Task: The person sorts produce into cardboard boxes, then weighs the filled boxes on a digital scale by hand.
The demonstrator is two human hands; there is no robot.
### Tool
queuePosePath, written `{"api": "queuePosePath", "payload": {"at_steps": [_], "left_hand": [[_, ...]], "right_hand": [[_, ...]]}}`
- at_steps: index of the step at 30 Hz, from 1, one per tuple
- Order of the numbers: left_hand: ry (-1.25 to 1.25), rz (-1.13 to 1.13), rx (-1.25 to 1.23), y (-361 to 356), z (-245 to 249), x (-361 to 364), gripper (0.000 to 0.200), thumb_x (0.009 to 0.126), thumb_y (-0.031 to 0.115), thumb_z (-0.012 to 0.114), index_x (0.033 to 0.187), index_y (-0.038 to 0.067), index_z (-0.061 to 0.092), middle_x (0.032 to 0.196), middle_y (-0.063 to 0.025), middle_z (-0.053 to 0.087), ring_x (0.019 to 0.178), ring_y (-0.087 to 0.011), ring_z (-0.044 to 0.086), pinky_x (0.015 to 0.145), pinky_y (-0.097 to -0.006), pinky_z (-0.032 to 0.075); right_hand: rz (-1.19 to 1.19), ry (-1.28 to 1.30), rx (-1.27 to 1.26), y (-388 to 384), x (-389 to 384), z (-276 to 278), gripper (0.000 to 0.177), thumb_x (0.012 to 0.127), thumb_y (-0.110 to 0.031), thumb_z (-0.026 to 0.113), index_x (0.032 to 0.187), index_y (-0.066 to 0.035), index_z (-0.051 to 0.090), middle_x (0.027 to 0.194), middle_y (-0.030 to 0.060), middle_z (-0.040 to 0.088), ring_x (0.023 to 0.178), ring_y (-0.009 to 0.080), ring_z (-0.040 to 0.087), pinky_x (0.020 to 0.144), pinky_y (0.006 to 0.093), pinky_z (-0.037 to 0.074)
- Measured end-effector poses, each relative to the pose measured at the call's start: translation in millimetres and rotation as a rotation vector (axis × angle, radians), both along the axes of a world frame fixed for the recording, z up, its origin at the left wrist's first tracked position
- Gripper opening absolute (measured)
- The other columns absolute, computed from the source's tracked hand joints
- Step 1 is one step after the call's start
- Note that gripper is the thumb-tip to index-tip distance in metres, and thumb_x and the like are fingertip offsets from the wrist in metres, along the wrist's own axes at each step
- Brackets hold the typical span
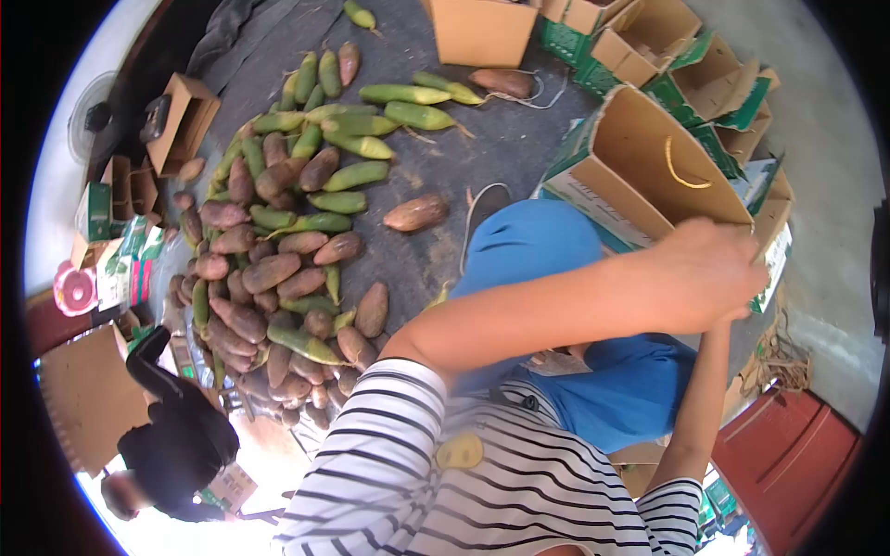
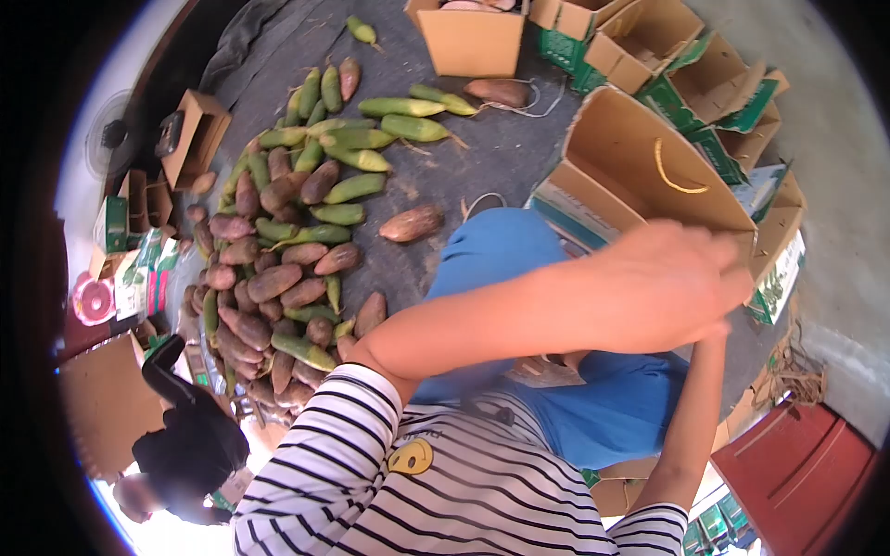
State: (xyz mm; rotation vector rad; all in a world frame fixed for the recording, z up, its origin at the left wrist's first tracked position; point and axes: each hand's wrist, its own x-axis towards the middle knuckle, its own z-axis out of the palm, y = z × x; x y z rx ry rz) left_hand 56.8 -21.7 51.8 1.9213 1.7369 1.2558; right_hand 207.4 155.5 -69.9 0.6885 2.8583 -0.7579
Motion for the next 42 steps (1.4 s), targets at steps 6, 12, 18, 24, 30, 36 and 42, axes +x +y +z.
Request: {"api": "queuePosePath", "payload": {"at_steps": [6, 12, 18, 24, 30, 36, 42], "left_hand": [[-0.082, 0.817, 0.181, -117.8, -93.7, -67.3, 0.027, 0.079, 0.003, 0.063, 0.106, 0.003, 0.062, 0.107, -0.0155, 0.063, 0.101, -0.0311, 0.061, 0.087, -0.0371, 0.049], [0.078, 0.935, -0.972, -276.6, -276.9, -57.2, 0.049, 0.074, 0.016, 0.07, 0.119, 0.005, 0.052, 0.122, -0.017, 0.053, 0.112, -0.0353, 0.052, 0.091, -0.0435, 0.046], [0.22, 0.983, -1.234, -306.7, -343.8, -61.2, 0.08, 0.071, 0.023, 0.076, 0.139, 0.009, 0.036, 0.139, -0.0147, 0.041, 0.128, -0.0316, 0.04, 0.099, -0.0434, 0.04], [0.376, 0.876, -1.243, -257.6, -385.5, -106.0, 0.103, 0.065, 0.033, 0.083, 0.146, 0.011, 0.023, 0.142, -0.0132, 0.038, 0.13, -0.0301, 0.039, 0.103, -0.0481, 0.034], [0.292, 0.751, -1.39, -222.2, -399.5, -126.9, 0.086, 0.065, 0.031, 0.082, 0.134, 0.009, 0.037, 0.126, -0.011, 0.05, 0.12, -0.0291, 0.047, 0.097, -0.0469, 0.037], [0.227, 0.937, -1.265, -236.7, -405.8, -101.8, 0.067, 0.061, 0.035, 0.081, 0.112, 0.006, 0.049, 0.112, -0.0129, 0.054, 0.111, -0.032, 0.051, 0.092, -0.047, 0.042], [-0.318, 1.173, -0.692, -244.2, -386.6, -86.6, 0.074, 0.063, 0.032, 0.084, 0.115, -0.003, 0.046, 0.11, -0.018, 0.055, 0.102, -0.0337, 0.055, 0.091, -0.0432, 0.044]], "right_hand": [[0.114, -0.049, 0.116, -9.1, -16.3, 8.8, 0.031, 0.082, -0.011, 0.065, 0.111, -0.005, 0.057, 0.108, 0.0143, 0.062, 0.103, 0.0344, 0.058, 0.086, 0.0409, 0.047], [0.126, -0.045, 0.145, -19.9, -23.1, 28.7, 0.035, 0.081, -0.013, 0.066, 0.113, -0.005, 0.057, 0.107, 0.0143, 0.062, 0.101, 0.0339, 0.058, 0.085, 0.0415, 0.047], [0.127, -0.107, 0.217, -27.9, -32.5, 29.3, 0.031, 0.08, -0.013, 0.066, 0.109, -0.006, 0.058, 0.101, 0.0139, 0.062, 0.097, 0.034, 0.059, 0.081, 0.0422, 0.047], [0.106, -0.147, 0.176, -18.0, -35.4, 11.1, 0.02, 0.08, -0.01, 0.064, 0.099, -0.005, 0.059, 0.092, 0.0147, 0.064, 0.091, 0.0346, 0.061, 0.076, 0.0428, 0.048], [0.118, -0.17, 0.172, -15.6, -35.7, 12.4, 0.017, 0.082, -0.012, 0.063, 0.096, -0.005, 0.058, 0.089, 0.0143, 0.063, 0.09, 0.0342, 0.06, 0.076, 0.0433, 0.047], [0.141, -0.138, 0.166, -13.0, -32.6, 10.7, 0.014, 0.081, -0.011, 0.063, 0.091, -0.005, 0.057, 0.084, 0.0136, 0.061, 0.086, 0.0333, 0.06, 0.074, 0.043, 0.048], [0.135, -0.019, 0.197, -10.3, -21.0, -0.3, 0.006, 0.079, -0.008, 0.055, 0.084, -0.005, 0.056, 0.078, 0.0127, 0.059, 0.082, 0.0325, 0.061, 0.069, 0.0431, 0.049]]}}
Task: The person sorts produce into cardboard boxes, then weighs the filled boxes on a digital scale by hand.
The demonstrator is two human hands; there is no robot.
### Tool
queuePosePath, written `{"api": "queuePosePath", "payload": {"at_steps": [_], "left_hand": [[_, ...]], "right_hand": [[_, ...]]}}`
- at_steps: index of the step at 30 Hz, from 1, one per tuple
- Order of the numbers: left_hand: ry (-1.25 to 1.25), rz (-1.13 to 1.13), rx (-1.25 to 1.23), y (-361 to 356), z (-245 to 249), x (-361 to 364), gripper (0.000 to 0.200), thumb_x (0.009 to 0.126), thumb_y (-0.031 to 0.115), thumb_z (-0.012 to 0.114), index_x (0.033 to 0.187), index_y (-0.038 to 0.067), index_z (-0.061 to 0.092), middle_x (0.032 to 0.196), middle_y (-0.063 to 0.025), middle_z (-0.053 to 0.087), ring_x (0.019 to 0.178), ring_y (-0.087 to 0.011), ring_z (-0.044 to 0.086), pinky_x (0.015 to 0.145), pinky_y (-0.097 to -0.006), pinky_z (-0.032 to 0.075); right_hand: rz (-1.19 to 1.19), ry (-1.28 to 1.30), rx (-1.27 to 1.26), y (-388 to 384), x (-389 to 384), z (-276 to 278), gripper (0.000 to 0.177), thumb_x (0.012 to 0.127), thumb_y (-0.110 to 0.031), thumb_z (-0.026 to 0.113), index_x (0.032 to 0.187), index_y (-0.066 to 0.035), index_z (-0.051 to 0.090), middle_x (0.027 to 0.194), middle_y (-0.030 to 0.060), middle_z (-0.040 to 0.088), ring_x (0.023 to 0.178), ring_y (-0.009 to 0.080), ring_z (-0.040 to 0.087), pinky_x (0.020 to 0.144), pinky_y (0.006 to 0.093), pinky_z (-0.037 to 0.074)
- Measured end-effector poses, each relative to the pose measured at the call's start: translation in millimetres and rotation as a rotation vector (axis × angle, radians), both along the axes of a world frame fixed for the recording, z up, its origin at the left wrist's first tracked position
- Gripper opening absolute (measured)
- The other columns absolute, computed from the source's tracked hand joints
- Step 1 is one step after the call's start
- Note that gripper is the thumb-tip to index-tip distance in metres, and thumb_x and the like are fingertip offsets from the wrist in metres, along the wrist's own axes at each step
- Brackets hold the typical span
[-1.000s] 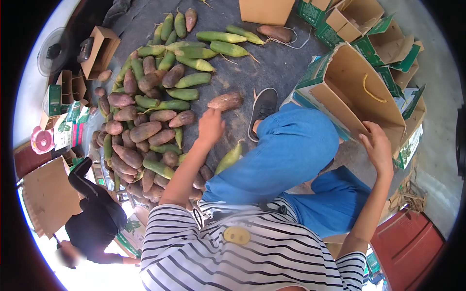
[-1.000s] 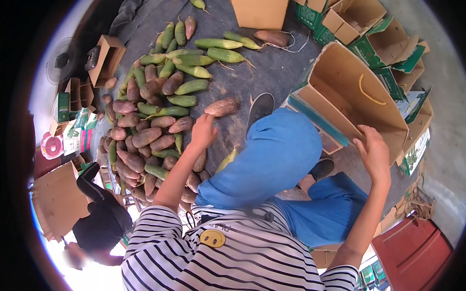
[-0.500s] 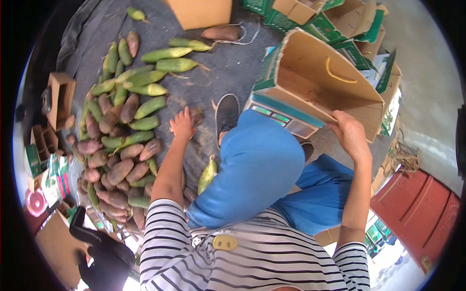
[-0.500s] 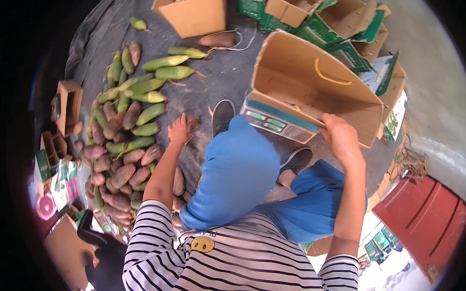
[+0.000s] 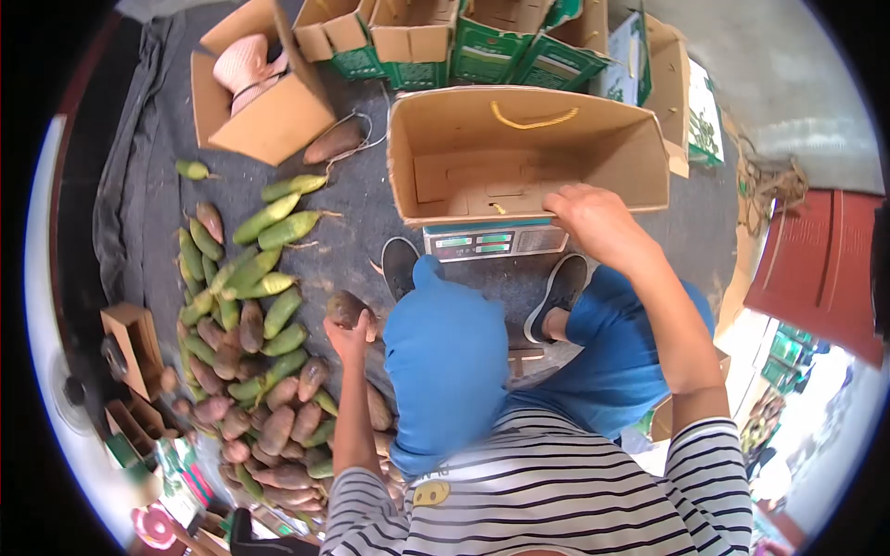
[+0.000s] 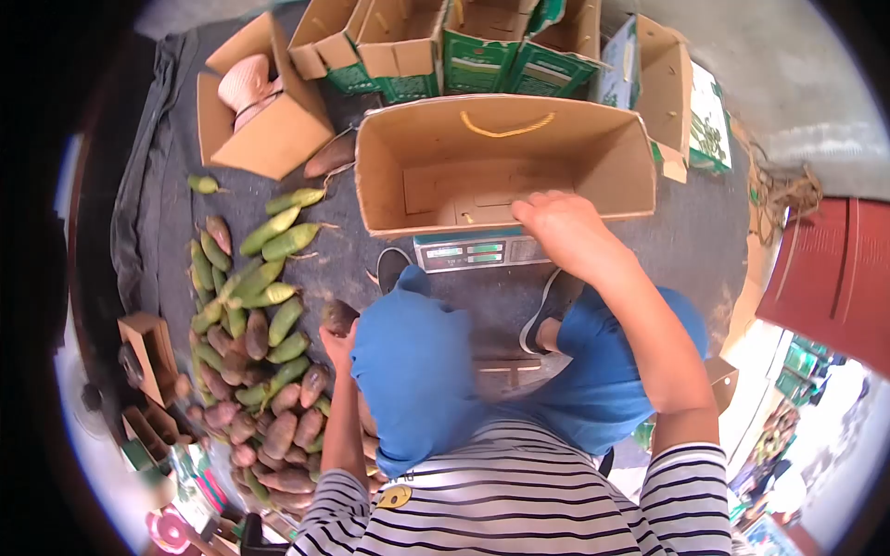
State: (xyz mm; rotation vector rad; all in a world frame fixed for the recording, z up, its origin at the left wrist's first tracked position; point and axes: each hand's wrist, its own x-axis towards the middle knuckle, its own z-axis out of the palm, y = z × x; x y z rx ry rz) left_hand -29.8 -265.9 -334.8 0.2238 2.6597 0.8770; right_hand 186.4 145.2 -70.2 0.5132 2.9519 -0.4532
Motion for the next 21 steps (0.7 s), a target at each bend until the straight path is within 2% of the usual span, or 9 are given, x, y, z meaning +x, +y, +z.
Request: {"api": "queuePosePath", "payload": {"at_steps": [2, 3, 6, 7, 11, 14, 18, 20, 21], "left_hand": [[-0.009, 0.068, 0.366, 22.8, 42.0, -5.0, 0.079, 0.068, 0.022, 0.084, 0.127, -0.007, 0.04, 0.119, -0.0209, 0.052, 0.11, -0.0269, 0.052, 0.096, -0.0377, 0.042], [0.071, 0.046, 0.478, 52.4, 94.0, -3.2, 0.079, 0.07, 0.017, 0.083, 0.13, -0.007, 0.037, 0.125, -0.02, 0.05, 0.113, -0.0267, 0.051, 0.098, -0.0374, 0.041], [0.357, -0.172, 0.689, 109.0, 194.9, -8.9, 0.065, 0.072, 0.012, 0.081, 0.125, -0.005, 0.046, 0.117, -0.0152, 0.059, 0.103, -0.023, 0.06, 0.092, -0.035, 0.047], [0.199, -0.252, 0.71, 127.1, 230.6, -7.4, 0.077, 0.067, 0.016, 0.084, 0.128, -0.003, 0.04, 0.124, -0.0175, 0.052, 0.107, -0.0239, 0.057, 0.093, -0.036, 0.048], [0.407, -0.625, 0.717, 226.2, 300.3, 6.2, 0.078, 0.06, 0.025, 0.085, 0.123, 0.001, 0.046, 0.115, -0.015, 0.054, 0.111, -0.0279, 0.051, 0.097, -0.0417, 0.041], [0.615, -1.0, 0.526, 296.2, 304.3, 13.1, 0.068, 0.059, 0.023, 0.082, 0.116, 0.001, 0.052, 0.108, -0.0184, 0.057, 0.104, -0.0364, 0.054, 0.09, -0.0438, 0.044], [0.505, -1.329, 0.024, 342.7, 260.8, 17.2, 0.053, 0.058, 0.027, 0.08, 0.098, 0.003, 0.054, 0.1, -0.0147, 0.06, 0.101, -0.0344, 0.057, 0.085, -0.0458, 0.045], [0.402, -1.39, -0.202, 344.8, 248.6, 21.8, 0.055, 0.063, 0.029, 0.078, 0.107, 0.004, 0.056, 0.111, -0.0148, 0.058, 0.11, -0.032, 0.054, 0.089, -0.047, 0.043], [0.321, -1.339, -0.162, 340.5, 249.4, 23.6, 0.062, 0.067, 0.031, 0.077, 0.117, 0.003, 0.054, 0.114, -0.0158, 0.056, 0.112, -0.0327, 0.053, 0.091, -0.0461, 0.042]], "right_hand": [[0.008, -0.021, 0.004, 2.2, 0.4, -1.5, 0.006, 0.079, -0.008, 0.055, 0.084, -0.004, 0.057, 0.077, 0.0127, 0.059, 0.081, 0.0324, 0.061, 0.068, 0.0428, 0.049], [0.018, -0.035, 0.005, 2.8, 1.2, -1.9, 0.006, 0.079, -0.008, 0.055, 0.084, -0.004, 0.057, 0.077, 0.0127, 0.059, 0.08, 0.0323, 0.062, 0.068, 0.0427, 0.05], [0.026, -0.062, -0.016, 3.6, 3.2, -2.1, 0.008, 0.079, -0.007, 0.054, 0.085, -0.004, 0.059, 0.077, 0.013, 0.06, 0.078, 0.0327, 0.062, 0.067, 0.0425, 0.05], [0.019, -0.058, -0.016, 2.9, 4.6, -1.5, 0.008, 0.079, -0.007, 0.054, 0.085, -0.004, 0.059, 0.077, 0.0131, 0.06, 0.078, 0.0326, 0.063, 0.067, 0.0423, 0.05], [0.028, -0.045, 0.024, 0.5, 7.0, -6.4, 0.01, 0.079, -0.007, 0.054, 0.087, -0.003, 0.059, 0.079, 0.0137, 0.061, 0.082, 0.0322, 0.064, 0.069, 0.0418, 0.051], [0.022, -0.005, 0.051, -1.1, 11.9, -9.5, 0.011, 0.079, -0.006, 0.054, 0.088, -0.002, 0.059, 0.081, 0.0147, 0.062, 0.085, 0.0323, 0.064, 0.071, 0.042, 0.051], [0.022, -0.027, 0.006, 2.2, 11.6, -13.4, 0.013, 0.079, -0.009, 0.062, 0.088, -0.003, 0.054, 0.087, 0.0158, 0.062, 0.088, 0.0353, 0.061, 0.074, 0.0454, 0.049], [0.028, -0.056, -0.016, 2.4, 7.3, -5.8, 0.015, 0.08, -0.008, 0.063, 0.09, -0.003, 0.054, 0.088, 0.0156, 0.061, 0.088, 0.036, 0.061, 0.074, 0.0456, 0.048], [0.038, -0.044, -0.024, -0.2, 5.2, -2.3, 0.014, 0.08, -0.008, 0.062, 0.09, -0.003, 0.054, 0.086, 0.0156, 0.061, 0.086, 0.0358, 0.061, 0.073, 0.0452, 0.049]]}}
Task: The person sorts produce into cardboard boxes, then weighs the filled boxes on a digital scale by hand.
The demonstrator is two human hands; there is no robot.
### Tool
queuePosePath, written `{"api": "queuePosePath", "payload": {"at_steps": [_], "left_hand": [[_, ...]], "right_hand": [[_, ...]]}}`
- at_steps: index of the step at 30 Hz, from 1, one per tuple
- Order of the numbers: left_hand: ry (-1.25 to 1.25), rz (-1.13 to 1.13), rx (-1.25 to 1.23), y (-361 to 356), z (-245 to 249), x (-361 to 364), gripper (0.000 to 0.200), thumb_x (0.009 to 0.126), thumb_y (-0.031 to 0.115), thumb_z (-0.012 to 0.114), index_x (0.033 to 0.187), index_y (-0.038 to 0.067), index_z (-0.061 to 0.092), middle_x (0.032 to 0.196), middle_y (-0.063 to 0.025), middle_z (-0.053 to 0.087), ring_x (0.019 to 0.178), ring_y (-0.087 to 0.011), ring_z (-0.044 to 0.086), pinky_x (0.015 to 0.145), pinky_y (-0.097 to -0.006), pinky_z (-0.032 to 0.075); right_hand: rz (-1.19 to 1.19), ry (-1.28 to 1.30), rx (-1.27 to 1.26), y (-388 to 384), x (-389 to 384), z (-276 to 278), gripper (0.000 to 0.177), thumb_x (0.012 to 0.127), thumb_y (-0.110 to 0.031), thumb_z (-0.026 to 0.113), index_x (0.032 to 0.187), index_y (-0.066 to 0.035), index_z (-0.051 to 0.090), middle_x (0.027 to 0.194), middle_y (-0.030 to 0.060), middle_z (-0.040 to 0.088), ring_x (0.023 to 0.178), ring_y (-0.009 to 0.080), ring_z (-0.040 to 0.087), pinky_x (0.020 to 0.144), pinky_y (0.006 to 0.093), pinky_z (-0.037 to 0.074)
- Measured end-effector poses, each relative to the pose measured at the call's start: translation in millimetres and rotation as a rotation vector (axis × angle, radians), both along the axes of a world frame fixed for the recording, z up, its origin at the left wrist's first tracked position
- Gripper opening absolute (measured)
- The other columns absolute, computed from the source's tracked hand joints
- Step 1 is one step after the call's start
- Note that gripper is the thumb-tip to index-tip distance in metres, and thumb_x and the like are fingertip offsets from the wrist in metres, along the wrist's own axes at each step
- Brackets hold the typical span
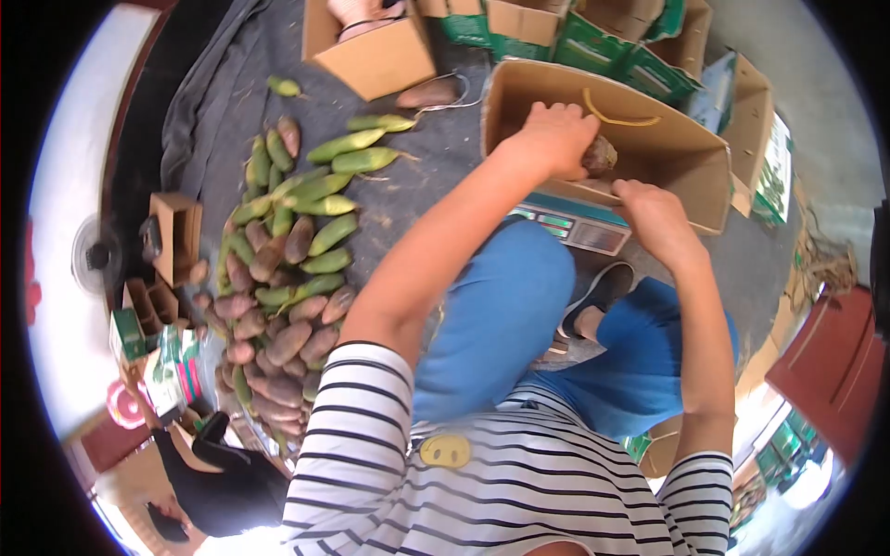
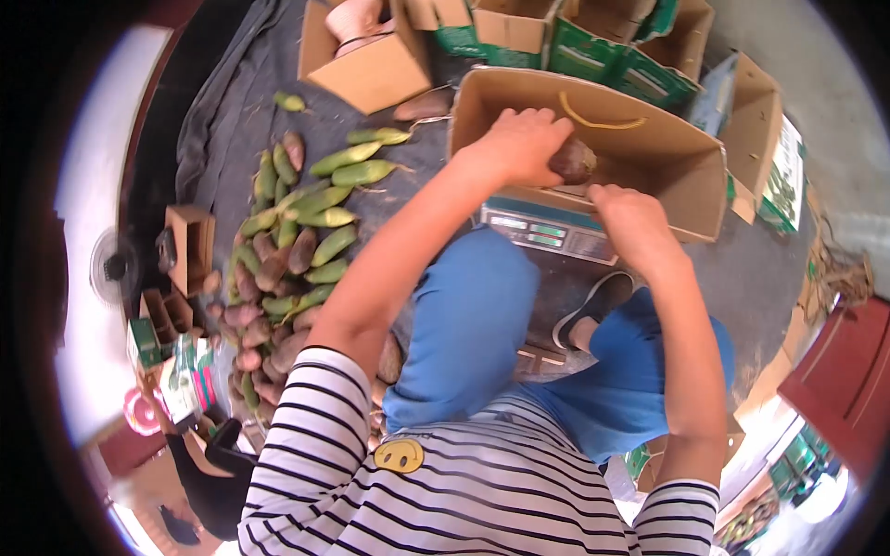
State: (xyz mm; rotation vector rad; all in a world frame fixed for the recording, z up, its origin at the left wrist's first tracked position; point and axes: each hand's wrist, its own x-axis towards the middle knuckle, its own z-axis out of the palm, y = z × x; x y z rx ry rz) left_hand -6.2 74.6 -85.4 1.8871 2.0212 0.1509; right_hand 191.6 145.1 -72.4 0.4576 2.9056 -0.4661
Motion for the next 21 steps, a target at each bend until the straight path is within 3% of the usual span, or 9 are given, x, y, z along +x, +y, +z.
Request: {"api": "queuePosePath", "payload": {"at_steps": [2, 5, 8, 10, 13, 18, 21], "left_hand": [[-0.121, 0.078, 0.238, -16.5, 4.8, -1.4, 0.061, 0.074, 0.031, 0.073, 0.125, 0.004, 0.051, 0.117, -0.0161, 0.055, 0.114, -0.0332, 0.051, 0.094, -0.0457, 0.041], [-0.167, 0.259, 0.777, -62.3, 22.8, -2.6, 0.051, 0.079, 0.024, 0.069, 0.123, 0.004, 0.053, 0.119, -0.0166, 0.056, 0.113, -0.0338, 0.052, 0.095, -0.0432, 0.042], [-0.228, 0.566, 0.922, -127.3, 5.1, -12.3, 0.033, 0.079, 0.007, 0.067, 0.111, 0.002, 0.059, 0.112, -0.0172, 0.059, 0.105, -0.0342, 0.057, 0.091, -0.0386, 0.046], [-0.164, 0.714, 0.772, -176.9, -39.4, -29.0, 0.033, 0.078, 0.012, 0.067, 0.11, 0.004, 0.059, 0.109, -0.0173, 0.06, 0.102, -0.0355, 0.058, 0.087, -0.0418, 0.047], [-0.027, 0.831, 0.303, -259.2, -119.2, -50.1, 0.034, 0.078, 0.017, 0.067, 0.108, 0.005, 0.058, 0.106, -0.0163, 0.058, 0.099, -0.0352, 0.057, 0.084, -0.0428, 0.047], [0.238, 0.867, -0.439, -357.0, -207.8, -76.8, 0.042, 0.074, 0.022, 0.07, 0.111, 0.009, 0.055, 0.115, -0.0117, 0.054, 0.11, -0.0307, 0.052, 0.084, -0.0444, 0.047], [0.31, 0.93, -0.545, -382.1, -234.2, -106.0, 0.044, 0.075, 0.022, 0.07, 0.113, 0.009, 0.053, 0.122, -0.0097, 0.05, 0.118, -0.0284, 0.047, 0.085, -0.0462, 0.046]], "right_hand": [[-0.002, 0.016, -0.002, -2.4, -1.7, 6.9, 0.011, 0.08, -0.007, 0.06, 0.089, -0.003, 0.055, 0.084, 0.0155, 0.061, 0.082, 0.0353, 0.062, 0.071, 0.0444, 0.05], [0.0, -0.004, -0.009, -4.3, -1.6, 8.5, 0.014, 0.081, -0.008, 0.062, 0.091, -0.003, 0.055, 0.086, 0.0157, 0.062, 0.082, 0.036, 0.062, 0.071, 0.0457, 0.049], [0.016, -0.016, -0.023, -2.8, -3.1, 7.7, 0.015, 0.082, -0.008, 0.062, 0.094, -0.004, 0.055, 0.086, 0.0158, 0.062, 0.083, 0.0358, 0.062, 0.071, 0.046, 0.048], [0.006, -0.025, -0.039, -3.1, -5.9, 10.3, 0.016, 0.082, -0.008, 0.062, 0.096, -0.004, 0.055, 0.087, 0.0163, 0.061, 0.084, 0.0365, 0.061, 0.072, 0.046, 0.047], [-0.022, -0.039, -0.057, -7.4, -7.0, 12.2, 0.018, 0.082, -0.009, 0.062, 0.098, -0.005, 0.055, 0.088, 0.0168, 0.06, 0.086, 0.0372, 0.06, 0.072, 0.0456, 0.046], [-0.027, -0.057, -0.033, -7.8, -11.7, 13.1, 0.019, 0.082, -0.009, 0.062, 0.1, -0.006, 0.056, 0.089, 0.0154, 0.061, 0.086, 0.0359, 0.06, 0.072, 0.0452, 0.047], [-0.034, -0.07, -0.031, -7.1, -15.1, 12.3, 0.017, 0.082, -0.009, 0.062, 0.098, -0.005, 0.056, 0.09, 0.0149, 0.06, 0.086, 0.036, 0.059, 0.072, 0.0448, 0.046]]}}
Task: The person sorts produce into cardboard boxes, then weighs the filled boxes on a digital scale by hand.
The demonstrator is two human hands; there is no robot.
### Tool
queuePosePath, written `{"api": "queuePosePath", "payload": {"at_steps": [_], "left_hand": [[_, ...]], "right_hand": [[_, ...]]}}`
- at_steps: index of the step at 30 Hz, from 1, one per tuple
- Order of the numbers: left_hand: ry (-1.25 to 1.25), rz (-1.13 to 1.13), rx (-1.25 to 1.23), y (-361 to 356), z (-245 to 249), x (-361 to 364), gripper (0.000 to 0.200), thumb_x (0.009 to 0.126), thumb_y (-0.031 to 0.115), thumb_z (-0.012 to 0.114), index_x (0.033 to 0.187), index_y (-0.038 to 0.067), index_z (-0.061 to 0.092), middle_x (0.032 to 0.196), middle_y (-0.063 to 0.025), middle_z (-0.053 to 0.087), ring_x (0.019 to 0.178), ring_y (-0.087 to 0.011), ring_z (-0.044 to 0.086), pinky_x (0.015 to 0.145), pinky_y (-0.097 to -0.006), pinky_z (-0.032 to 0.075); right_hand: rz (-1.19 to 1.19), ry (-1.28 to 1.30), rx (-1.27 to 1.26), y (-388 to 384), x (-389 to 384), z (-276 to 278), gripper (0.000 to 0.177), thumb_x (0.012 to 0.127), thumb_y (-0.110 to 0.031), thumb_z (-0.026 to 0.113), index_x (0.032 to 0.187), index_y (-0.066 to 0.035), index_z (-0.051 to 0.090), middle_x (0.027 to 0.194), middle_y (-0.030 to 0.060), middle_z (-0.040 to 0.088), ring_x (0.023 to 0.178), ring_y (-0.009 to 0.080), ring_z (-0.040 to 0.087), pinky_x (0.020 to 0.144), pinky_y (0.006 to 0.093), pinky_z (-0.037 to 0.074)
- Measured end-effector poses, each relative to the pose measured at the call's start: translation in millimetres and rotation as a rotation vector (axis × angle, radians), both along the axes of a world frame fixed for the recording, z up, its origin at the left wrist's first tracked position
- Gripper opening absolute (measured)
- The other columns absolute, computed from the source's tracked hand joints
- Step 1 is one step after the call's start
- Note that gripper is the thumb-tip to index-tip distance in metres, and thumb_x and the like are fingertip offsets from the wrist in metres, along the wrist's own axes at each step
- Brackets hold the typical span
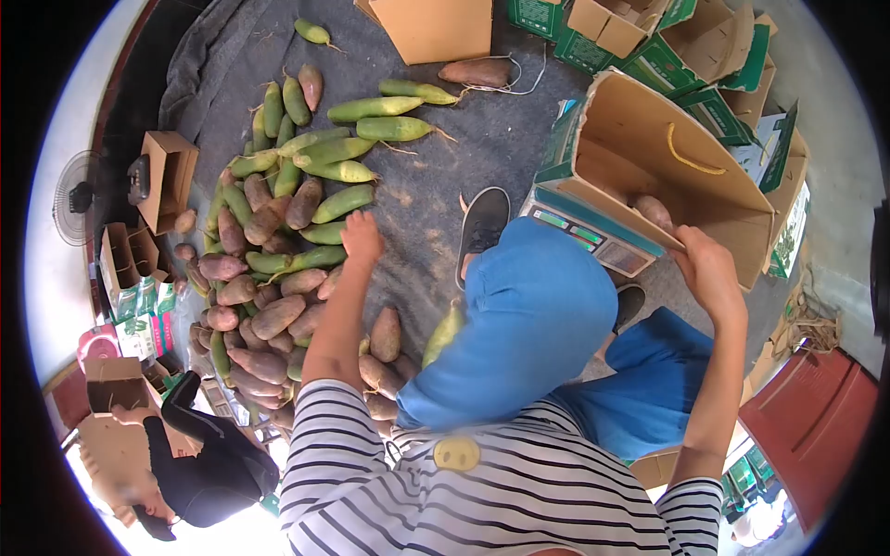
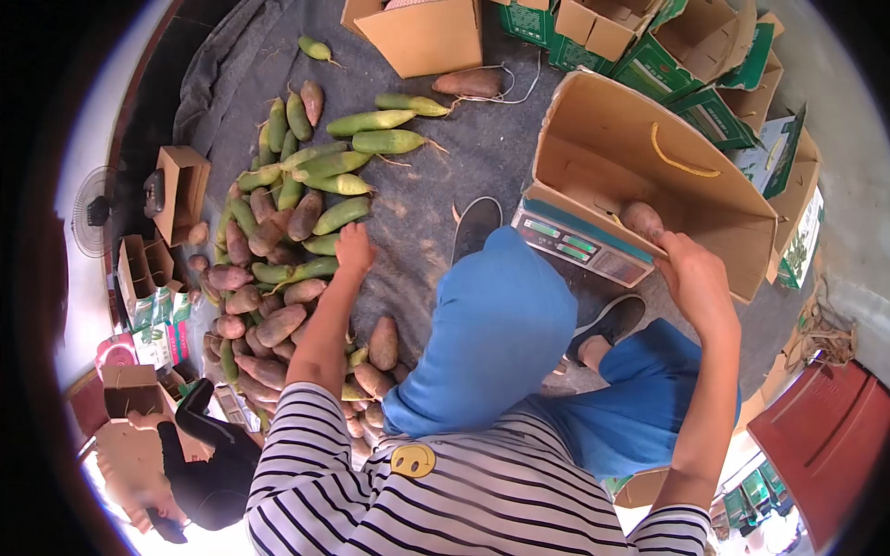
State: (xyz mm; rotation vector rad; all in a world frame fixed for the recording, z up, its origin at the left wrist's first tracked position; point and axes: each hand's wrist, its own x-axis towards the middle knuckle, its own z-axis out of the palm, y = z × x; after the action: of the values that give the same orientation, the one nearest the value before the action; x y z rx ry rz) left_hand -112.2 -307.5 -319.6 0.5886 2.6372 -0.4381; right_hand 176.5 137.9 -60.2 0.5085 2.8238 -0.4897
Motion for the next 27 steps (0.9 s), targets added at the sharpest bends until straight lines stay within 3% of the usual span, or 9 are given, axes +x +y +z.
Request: {"api": "queuePosePath", "payload": {"at_steps": [6, 10, 13, 14, 17, 20, 23, 26, 27], "left_hand": [[0.26, -0.122, 0.004, -8.3, -44.7, -52.7, 0.046, 0.078, 0.018, 0.068, 0.119, 0.01, 0.049, 0.125, -0.0074, 0.048, 0.122, -0.0249, 0.045, 0.094, -0.0463, 0.042], [-0.088, 0.012, -0.069, 15.2, -17.4, -67.5, 0.046, 0.078, 0.013, 0.066, 0.12, 0.01, 0.049, 0.124, -0.0093, 0.049, 0.122, -0.0279, 0.046, 0.097, -0.0474, 0.04], [-0.092, -0.229, -0.232, 11.4, -26.3, -64.8, 0.036, 0.08, 0.015, 0.063, 0.115, 0.011, 0.054, 0.118, -0.009, 0.051, 0.117, -0.0286, 0.049, 0.093, -0.0447, 0.042], [0.004, -0.314, -0.191, -1.0, -50.2, -60.1, 0.026, 0.083, 0.019, 0.058, 0.108, 0.013, 0.058, 0.114, -0.0079, 0.052, 0.109, -0.0269, 0.051, 0.086, -0.0425, 0.042], [0.381, -0.644, -0.164, -11.7, -65.1, -54.8, 0.022, 0.086, 0.021, 0.053, 0.107, 0.014, 0.059, 0.109, -0.0052, 0.054, 0.102, -0.0238, 0.052, 0.082, -0.0419, 0.041], [0.043, -0.373, -0.217, 1.9, -68.4, -59.2, 0.022, 0.087, 0.02, 0.052, 0.107, 0.016, 0.06, 0.106, -0.0038, 0.056, 0.103, -0.0233, 0.052, 0.081, -0.042, 0.041], [-0.018, -0.487, -0.23, -1.0, -77.6, -62.2, 0.031, 0.08, 0.022, 0.062, 0.111, 0.015, 0.059, 0.106, -0.0034, 0.056, 0.104, -0.0234, 0.051, 0.081, -0.0424, 0.041], [-0.134, -0.636, -0.251, 18.3, -37.6, -43.2, 0.03, 0.081, 0.021, 0.063, 0.11, 0.016, 0.06, 0.108, -0.0025, 0.056, 0.104, -0.023, 0.051, 0.079, -0.0401, 0.041], [-0.093, -0.59, -0.117, 22.6, -28.4, -30.5, 0.038, 0.073, 0.021, 0.069, 0.109, 0.014, 0.06, 0.107, -0.0034, 0.056, 0.104, -0.0237, 0.051, 0.08, -0.0401, 0.042]], "right_hand": [[-0.036, -0.062, -0.037, -5.9, -10.0, 6.7, 0.015, 0.083, -0.009, 0.061, 0.097, -0.005, 0.056, 0.088, 0.0151, 0.06, 0.085, 0.0364, 0.058, 0.072, 0.0442, 0.045], [-0.057, -0.083, -0.002, -11.2, -15.6, 8.1, 0.015, 0.083, -0.009, 0.061, 0.097, -0.005, 0.057, 0.088, 0.0156, 0.06, 0.084, 0.0367, 0.058, 0.071, 0.0438, 0.045], [-0.059, -0.089, -0.009, -11.6, -16.8, 8.9, 0.016, 0.083, -0.008, 0.061, 0.098, -0.005, 0.057, 0.088, 0.0157, 0.059, 0.084, 0.0367, 0.058, 0.071, 0.0435, 0.045], [-0.062, -0.093, -0.008, -11.0, -16.0, 8.3, 0.016, 0.083, -0.008, 0.061, 0.098, -0.005, 0.057, 0.088, 0.0158, 0.059, 0.084, 0.0366, 0.058, 0.071, 0.0434, 0.045], [-0.073, -0.095, -0.005, -11.5, -17.2, 7.6, 0.017, 0.082, -0.007, 0.062, 0.098, -0.004, 0.057, 0.088, 0.0159, 0.059, 0.083, 0.0367, 0.058, 0.071, 0.0432, 0.045], [-0.079, -0.107, -0.008, -13.0, -17.1, 8.2, 0.017, 0.081, -0.006, 0.063, 0.097, -0.004, 0.057, 0.087, 0.0156, 0.059, 0.083, 0.0368, 0.058, 0.071, 0.043, 0.045], [-0.063, -0.089, 0.002, -11.8, -17.7, 8.4, 0.016, 0.081, -0.006, 0.063, 0.097, -0.004, 0.057, 0.087, 0.0152, 0.059, 0.083, 0.0367, 0.058, 0.071, 0.0432, 0.045], [-0.063, -0.081, 0.01, -13.9, -14.4, 9.6, 0.016, 0.082, -0.008, 0.062, 0.096, -0.005, 0.057, 0.086, 0.0148, 0.059, 0.083, 0.0364, 0.058, 0.07, 0.0438, 0.045], [-0.063, -0.08, 0.013, -13.0, -14.2, 9.6, 0.015, 0.082, -0.009, 0.062, 0.096, -0.005, 0.056, 0.086, 0.0147, 0.059, 0.083, 0.0363, 0.058, 0.07, 0.044, 0.045]]}}
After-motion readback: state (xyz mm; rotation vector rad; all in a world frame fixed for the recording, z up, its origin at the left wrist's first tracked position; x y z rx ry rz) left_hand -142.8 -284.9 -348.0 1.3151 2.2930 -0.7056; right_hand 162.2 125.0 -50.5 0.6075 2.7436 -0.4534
